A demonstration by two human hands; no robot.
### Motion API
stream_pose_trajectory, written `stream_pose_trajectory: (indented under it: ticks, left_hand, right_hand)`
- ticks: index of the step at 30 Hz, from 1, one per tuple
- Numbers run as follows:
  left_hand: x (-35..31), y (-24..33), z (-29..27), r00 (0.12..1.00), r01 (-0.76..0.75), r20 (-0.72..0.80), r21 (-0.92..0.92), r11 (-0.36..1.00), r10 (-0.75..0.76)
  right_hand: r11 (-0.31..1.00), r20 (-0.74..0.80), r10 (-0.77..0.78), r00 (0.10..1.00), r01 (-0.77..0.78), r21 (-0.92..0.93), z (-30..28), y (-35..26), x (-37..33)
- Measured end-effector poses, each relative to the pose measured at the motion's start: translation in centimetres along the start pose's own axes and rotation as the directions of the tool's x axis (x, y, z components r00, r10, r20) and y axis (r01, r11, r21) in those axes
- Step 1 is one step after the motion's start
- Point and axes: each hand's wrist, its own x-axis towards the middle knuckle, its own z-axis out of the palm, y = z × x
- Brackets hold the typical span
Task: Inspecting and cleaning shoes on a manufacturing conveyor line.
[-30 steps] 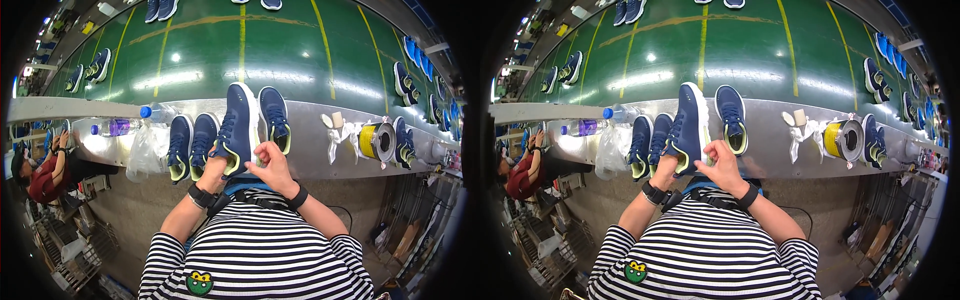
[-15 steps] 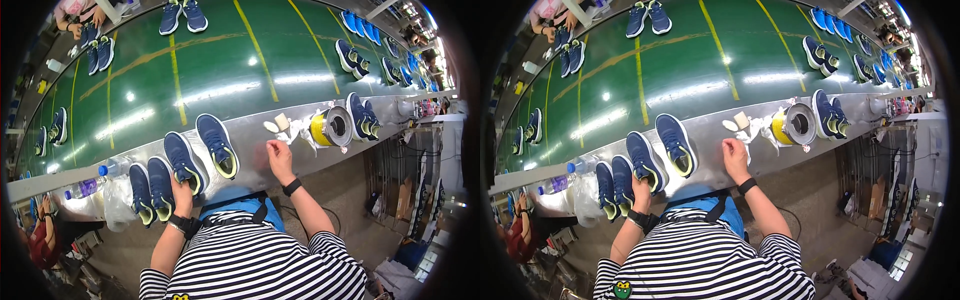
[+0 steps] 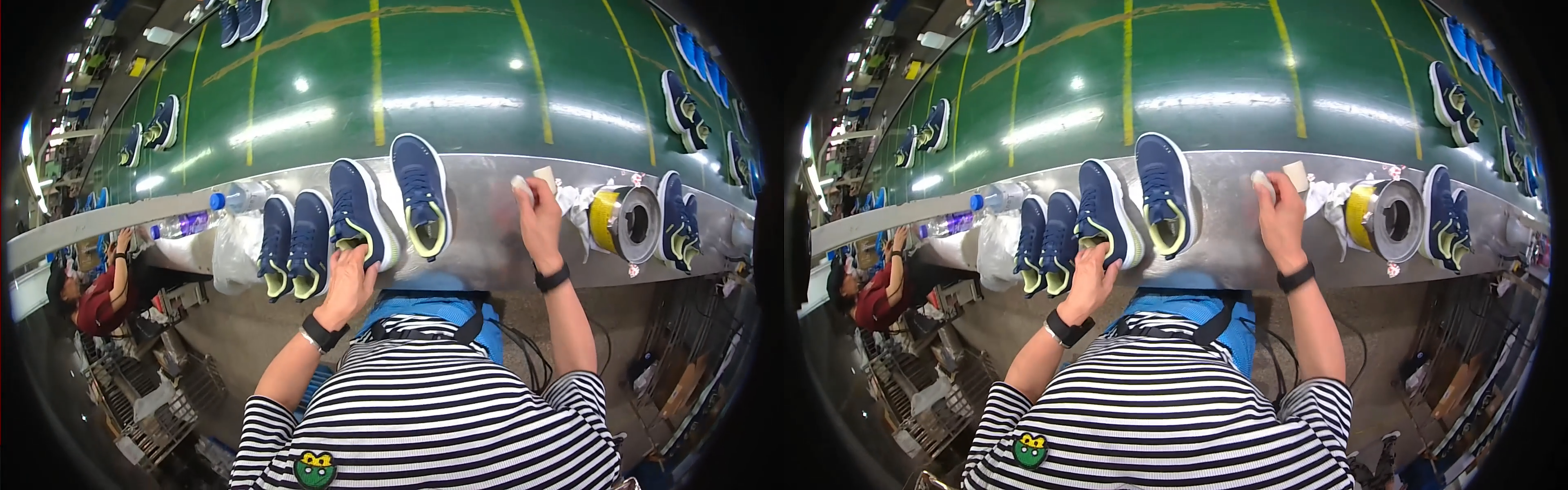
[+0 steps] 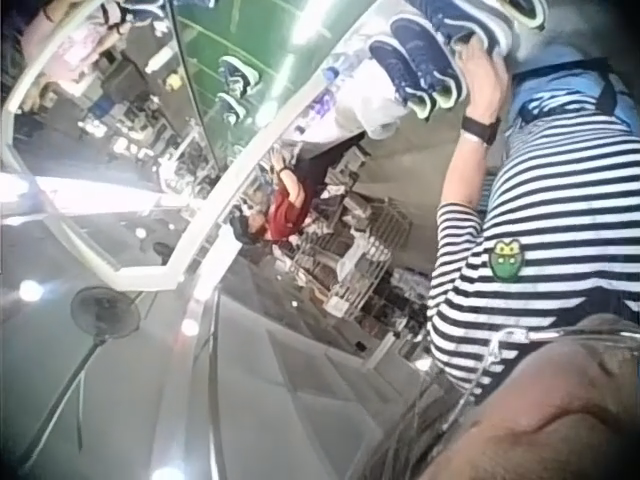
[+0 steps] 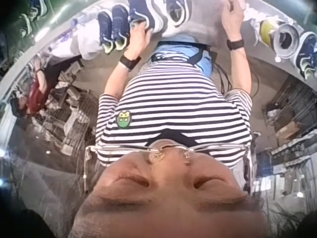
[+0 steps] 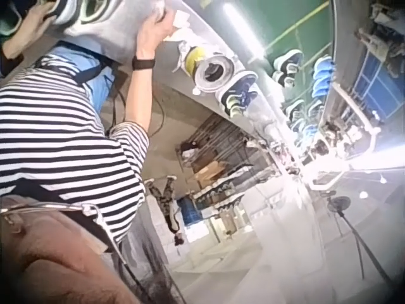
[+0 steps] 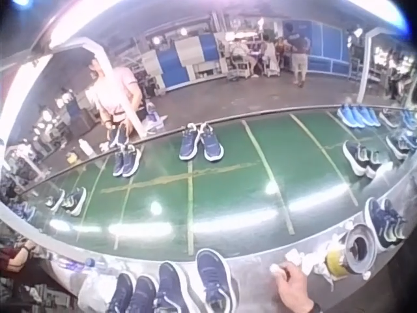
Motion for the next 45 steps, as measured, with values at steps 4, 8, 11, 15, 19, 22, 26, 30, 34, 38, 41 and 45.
stream_pose_trajectory:
  ticks: [4,8,11,15,19,22,26,30,34,38,41,45]
  left_hand:
    - [-2.7,1.8,-3.5,0.985,0.172,0.072,-0.400,0.900,-0.156]
    - [-4.7,1.5,-5.1,0.981,0.156,0.179,-0.509,0.847,-0.074]
    - [-5.3,0.2,-4.9,0.997,0.033,0.081,-0.559,0.829,0.015]
    - [-5.2,-1.5,-5.0,0.968,0.125,0.249,-0.569,0.813,0.026]
    - [-5.2,-1.9,-4.9,0.967,0.119,0.249,-0.607,0.786,0.046]
    - [-5.5,-2.1,-4.6,0.958,0.143,0.282,-0.634,0.760,0.055]
    - [-6.2,-2.4,-4.3,0.963,0.165,0.268,-0.660,0.733,0.025]
    - [-6.3,-2.2,-4.2,0.963,0.181,0.266,-0.737,0.651,0.033]
    - [-7.2,-2.1,-2.8,0.979,0.115,0.198,-0.751,0.651,0.055]
    - [-7.3,-2.5,-2.7,0.951,0.225,0.309,-0.735,0.639,0.020]
    - [-7.1,-2.0,-3.3,0.952,0.216,0.303,-0.754,0.621,0.037]
    - [-7.4,-2.3,-3.0,0.961,0.175,0.268,-0.768,0.616,0.061]
  right_hand:
    - [0.886,0.282,0.121,0.952,-0.232,0.402,0.9,-8.8,-7.8]
    - [0.936,0.487,0.046,0.872,-0.208,0.285,5.4,-12.0,-12.7]
    - [0.990,0.510,-0.131,0.850,0.085,0.112,9.0,-12.2,-14.2]
    - [0.997,0.519,-0.081,0.851,0.065,0.049,11.1,-12.8,-14.0]
    - [0.997,0.450,-0.002,0.893,-0.031,0.067,12.3,-12.8,-14.0]
    - [0.998,0.460,-0.015,0.888,-0.014,0.061,12.7,-12.7,-13.6]
    - [0.997,0.598,-0.037,0.801,-0.013,0.078,11.2,-12.5,-14.6]
    - [0.998,0.526,-0.057,0.848,0.032,0.056,11.9,-12.8,-14.4]
    - [0.998,0.520,-0.026,0.854,-0.006,0.059,12.5,-13.6,-13.5]
    - [0.998,0.620,-0.045,0.783,0.011,0.059,10.8,-12.5,-14.9]
    - [0.995,0.473,-0.097,0.876,0.079,0.057,12.0,-13.1,-14.4]
    - [0.997,0.594,-0.059,0.802,0.023,0.068,11.7,-12.8,-14.0]
